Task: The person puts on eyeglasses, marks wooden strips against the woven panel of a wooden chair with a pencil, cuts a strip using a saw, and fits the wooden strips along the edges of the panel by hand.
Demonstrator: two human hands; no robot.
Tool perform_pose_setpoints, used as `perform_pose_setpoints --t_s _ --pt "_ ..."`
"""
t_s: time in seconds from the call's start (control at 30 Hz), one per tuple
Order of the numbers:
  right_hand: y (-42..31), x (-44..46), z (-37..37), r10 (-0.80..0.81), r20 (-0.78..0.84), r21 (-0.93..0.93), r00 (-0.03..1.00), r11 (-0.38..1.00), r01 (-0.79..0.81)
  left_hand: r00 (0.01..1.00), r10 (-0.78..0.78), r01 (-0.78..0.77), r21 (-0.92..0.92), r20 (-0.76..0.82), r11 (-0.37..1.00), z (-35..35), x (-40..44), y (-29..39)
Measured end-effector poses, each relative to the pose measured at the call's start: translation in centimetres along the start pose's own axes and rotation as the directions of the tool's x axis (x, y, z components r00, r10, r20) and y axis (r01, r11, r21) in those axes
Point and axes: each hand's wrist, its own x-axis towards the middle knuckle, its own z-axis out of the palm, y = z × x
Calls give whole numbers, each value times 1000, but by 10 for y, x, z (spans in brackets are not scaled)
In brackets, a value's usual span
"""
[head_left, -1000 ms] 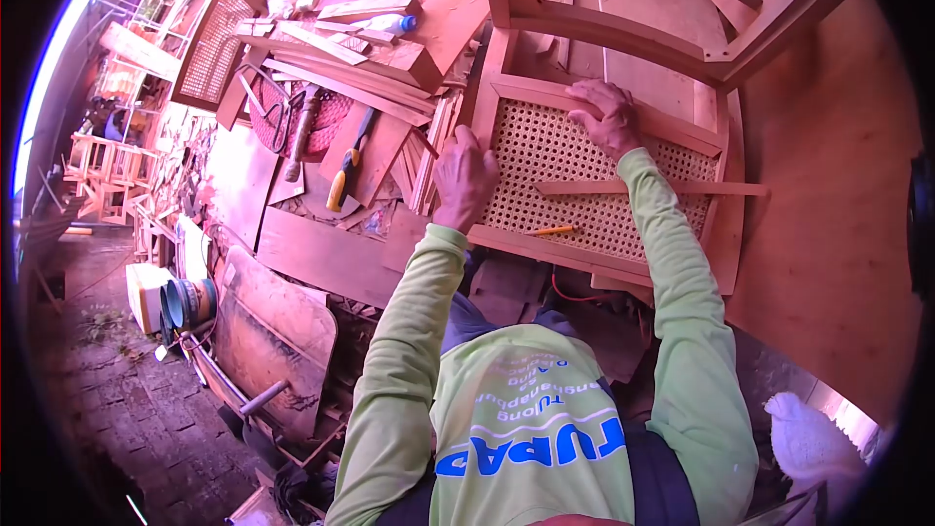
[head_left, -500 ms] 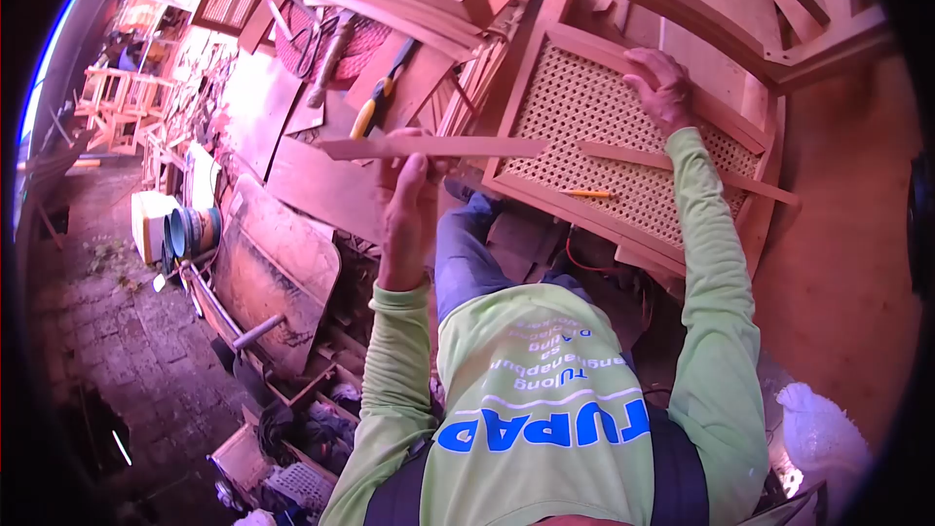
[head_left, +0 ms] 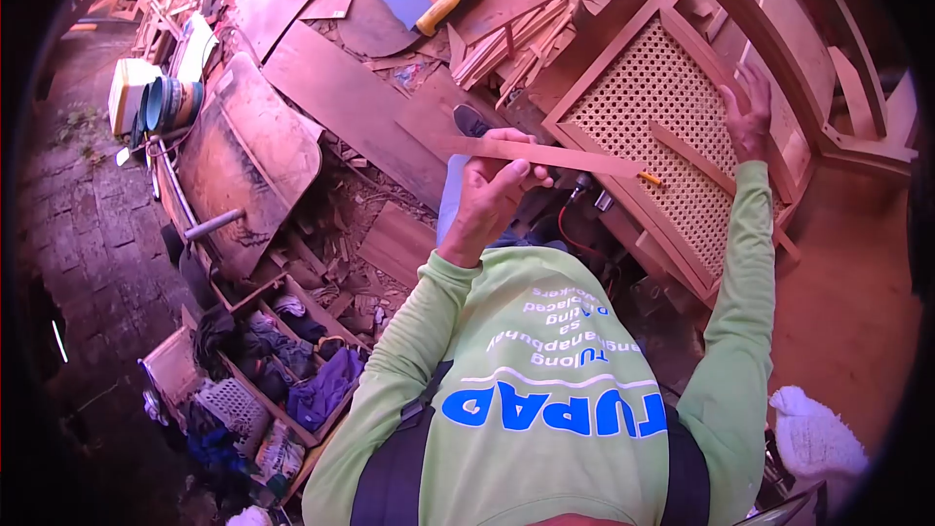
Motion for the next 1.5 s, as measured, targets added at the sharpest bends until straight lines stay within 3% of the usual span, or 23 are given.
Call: perform_pose_setpoints --t_s 0.23,0.37,0.4,0.43,0.5,0.53,0.6,0.77,0.87,1.07,1.37,1.5 --pt "-72 -20 -23 2 -40 -37 999 999 -4 998 -61 61 29 -16 998 -1 -1 0" --pt "-64 -24 -29 -12 -85 -144 996 990 0 1000 18 -10 519 -11 854 13 33 42" --pt "-58 -22 -28 12 -84 -217 996 976 -30 1000 25 -23 626 5 779 19 48 52" --pt "-46 -17 -25 35 -91 -223 995 973 -55 988 153 -126 732 29 670 33 64 56" --pt "-22 -6 -18 52 -68 -135 996 989 -61 989 103 -135 934 106 332 50 97 67" --pt "-13 -2 -14 53 -57 -86 997 995 -58 987 83 -147 980 137 135 59 112 73" --pt "-2 -3 1 47 -46 3 998 999 -47 896 114 -405 896 428 -184 74 134 62" --pt "18 -14 29 44 -65 81 997 996 -39 877 -80 -460 781 473 -423 81 171 18" --pt "14 -14 29 107 -69 91 992 991 -101 895 -37 -411 786 445 -461 78 183 -3" --pt "4 -14 25 136 -94 80 986 988 -129 920 -168 -390 770 355 -505 113 184 -7" --pt "-2 -15 23 137 -111 46 984 990 -133 916 -163 -397 761 367 -514 97 207 -36" --pt "-3 -14 22 143 -107 52 984 989 -138 883 -138 -456 750 449 -479 90 213 -40"
